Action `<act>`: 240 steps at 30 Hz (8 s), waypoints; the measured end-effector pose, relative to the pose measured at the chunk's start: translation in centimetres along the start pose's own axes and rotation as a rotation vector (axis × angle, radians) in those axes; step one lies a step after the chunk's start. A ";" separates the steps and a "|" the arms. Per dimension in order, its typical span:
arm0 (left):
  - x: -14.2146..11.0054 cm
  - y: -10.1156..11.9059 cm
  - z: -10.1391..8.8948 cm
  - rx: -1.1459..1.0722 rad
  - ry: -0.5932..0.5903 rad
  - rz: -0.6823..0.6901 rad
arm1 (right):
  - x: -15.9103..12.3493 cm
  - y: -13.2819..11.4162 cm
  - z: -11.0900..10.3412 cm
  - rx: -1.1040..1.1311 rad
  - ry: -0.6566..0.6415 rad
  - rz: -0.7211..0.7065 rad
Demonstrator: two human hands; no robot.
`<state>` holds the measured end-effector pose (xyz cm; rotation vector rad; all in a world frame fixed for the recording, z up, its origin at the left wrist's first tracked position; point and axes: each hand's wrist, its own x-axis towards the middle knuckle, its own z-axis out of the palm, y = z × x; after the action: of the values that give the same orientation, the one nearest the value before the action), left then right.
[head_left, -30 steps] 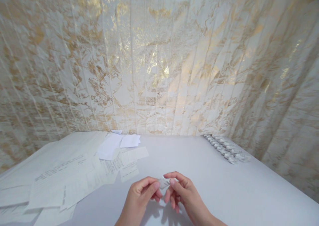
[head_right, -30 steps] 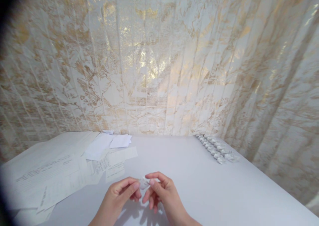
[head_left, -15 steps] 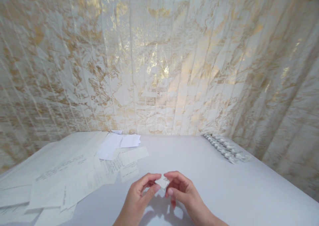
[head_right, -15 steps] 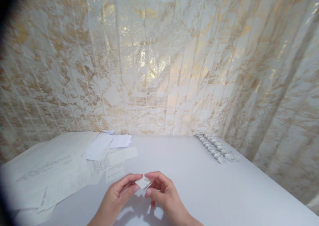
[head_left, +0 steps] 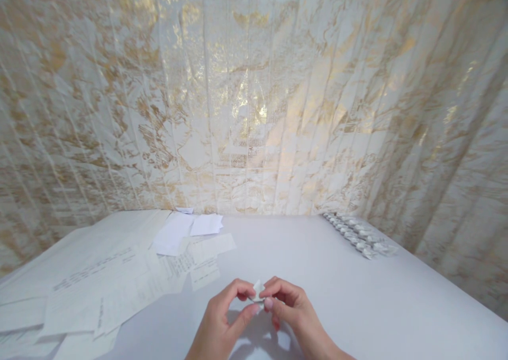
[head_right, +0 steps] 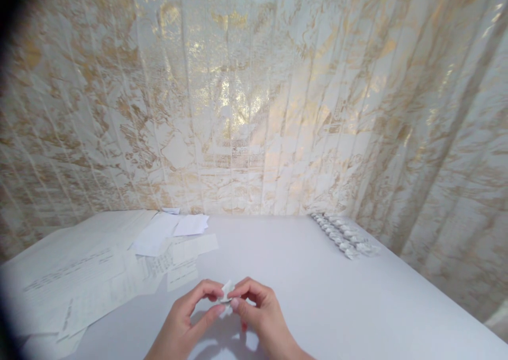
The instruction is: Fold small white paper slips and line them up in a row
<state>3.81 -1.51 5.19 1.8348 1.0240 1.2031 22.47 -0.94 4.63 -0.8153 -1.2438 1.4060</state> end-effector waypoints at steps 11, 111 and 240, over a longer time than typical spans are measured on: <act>0.1 1.0 0.3 -0.016 -0.001 -0.009 | 0.0 0.0 0.3 -0.066 0.017 -0.042; 0.1 0.3 0.9 -0.223 0.138 -0.203 | 0.5 0.6 0.1 -0.153 -0.058 0.043; 1.1 1.7 0.3 -0.356 -0.274 -0.339 | 0.0 -0.7 0.1 -0.144 -0.134 -0.060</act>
<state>4.73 -1.28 6.99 1.4312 0.8589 0.8402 22.60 -1.06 5.35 -0.7843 -1.4740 1.3522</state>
